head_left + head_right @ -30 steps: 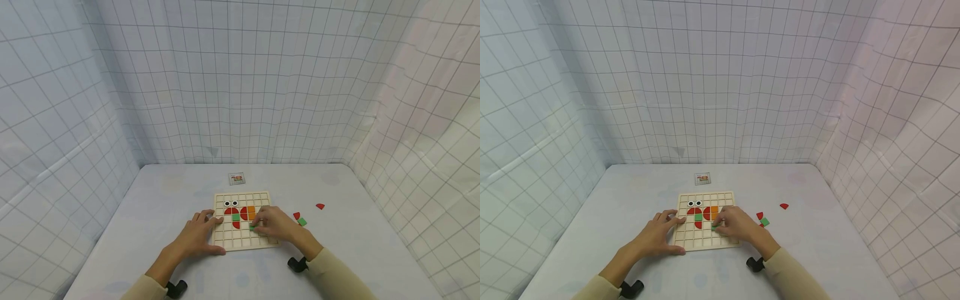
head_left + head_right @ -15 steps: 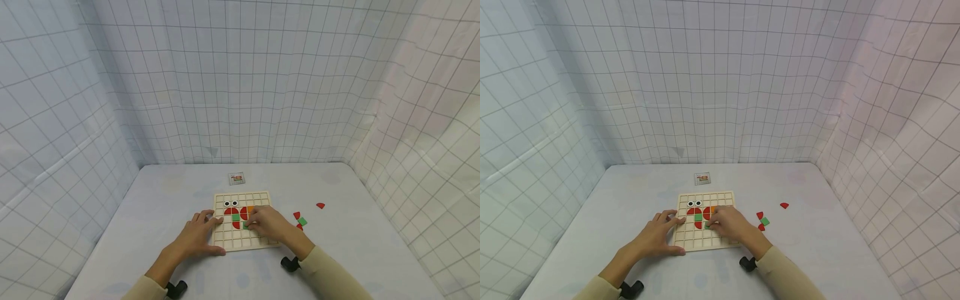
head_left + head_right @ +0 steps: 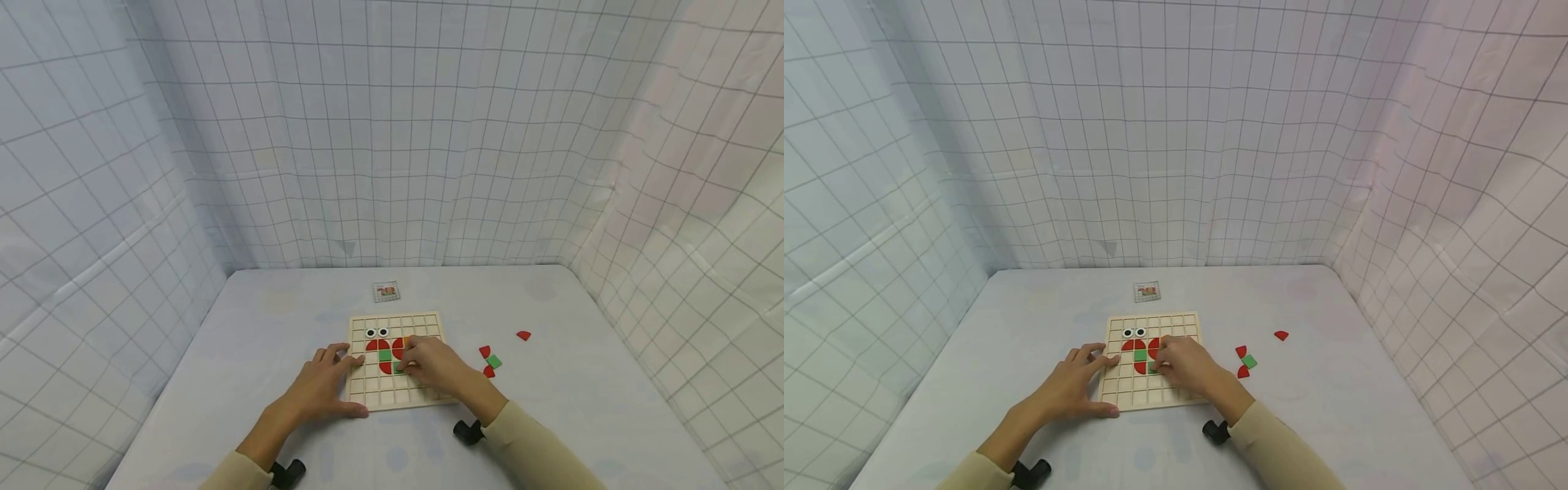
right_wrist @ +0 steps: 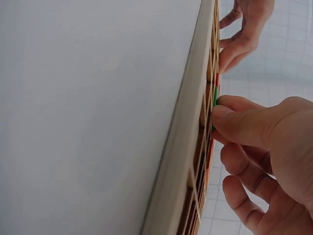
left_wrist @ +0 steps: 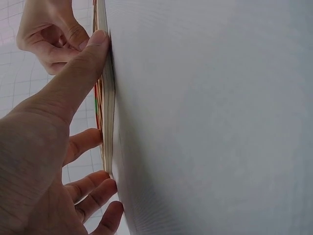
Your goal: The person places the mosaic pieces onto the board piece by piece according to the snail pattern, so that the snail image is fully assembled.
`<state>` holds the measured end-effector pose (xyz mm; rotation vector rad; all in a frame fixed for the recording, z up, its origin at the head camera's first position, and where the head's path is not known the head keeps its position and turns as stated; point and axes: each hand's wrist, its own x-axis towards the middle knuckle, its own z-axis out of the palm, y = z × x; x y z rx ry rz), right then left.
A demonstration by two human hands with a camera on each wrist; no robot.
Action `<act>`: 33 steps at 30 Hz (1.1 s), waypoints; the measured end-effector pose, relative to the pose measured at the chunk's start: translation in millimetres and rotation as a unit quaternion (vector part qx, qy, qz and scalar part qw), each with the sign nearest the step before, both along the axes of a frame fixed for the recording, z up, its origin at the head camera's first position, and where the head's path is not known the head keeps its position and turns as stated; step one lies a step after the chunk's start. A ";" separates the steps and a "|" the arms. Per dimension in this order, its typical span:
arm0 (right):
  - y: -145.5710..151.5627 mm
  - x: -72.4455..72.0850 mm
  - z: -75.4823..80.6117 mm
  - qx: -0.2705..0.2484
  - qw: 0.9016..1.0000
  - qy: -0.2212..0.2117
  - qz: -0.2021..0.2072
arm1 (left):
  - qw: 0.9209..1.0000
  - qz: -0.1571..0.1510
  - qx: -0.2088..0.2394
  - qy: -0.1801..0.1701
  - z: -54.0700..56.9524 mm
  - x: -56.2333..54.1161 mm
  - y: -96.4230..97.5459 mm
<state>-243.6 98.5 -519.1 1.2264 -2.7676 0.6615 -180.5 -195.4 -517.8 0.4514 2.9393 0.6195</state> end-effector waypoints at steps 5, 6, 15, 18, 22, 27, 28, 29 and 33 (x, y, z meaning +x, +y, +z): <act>-3.0 -0.2 -1.5 -0.004 1.000 0.007 0.000 | 1.000 0.003 -0.002 -0.001 -0.1 0.6 -0.6; -3.2 0.0 -1.8 -0.004 1.000 0.007 -0.001 | 1.000 0.002 -0.003 0.000 -0.1 0.5 -0.4; -1.3 1.6 -1.2 -0.005 1.000 0.006 -0.004 | 1.000 0.001 -0.001 0.005 -1.5 -0.3 1.2; -0.4 2.3 -0.5 -0.006 1.000 0.007 -0.004 | 1.000 0.000 -0.001 0.006 -1.3 -0.1 1.4; 2.3 4.3 1.9 -0.002 1.000 0.011 -0.009 | 1.000 0.003 -0.001 0.005 -1.3 0.6 1.4; 10.8 6.3 1.5 -0.003 1.000 0.019 -0.017 | 1.000 0.008 -0.004 0.003 -2.3 0.5 1.8; 13.2 6.6 0.7 -0.005 1.000 0.019 -0.019 | 1.000 0.009 -0.004 0.003 -2.6 0.4 1.8; 15.7 7.1 0.3 -0.006 1.000 0.015 -0.023 | 1.000 0.009 -0.005 0.003 -2.8 0.5 1.9; 28.8 8.8 -1.5 -0.018 0.999 0.002 -0.034 | 1.000 0.008 -0.004 0.002 -3.0 0.4 1.8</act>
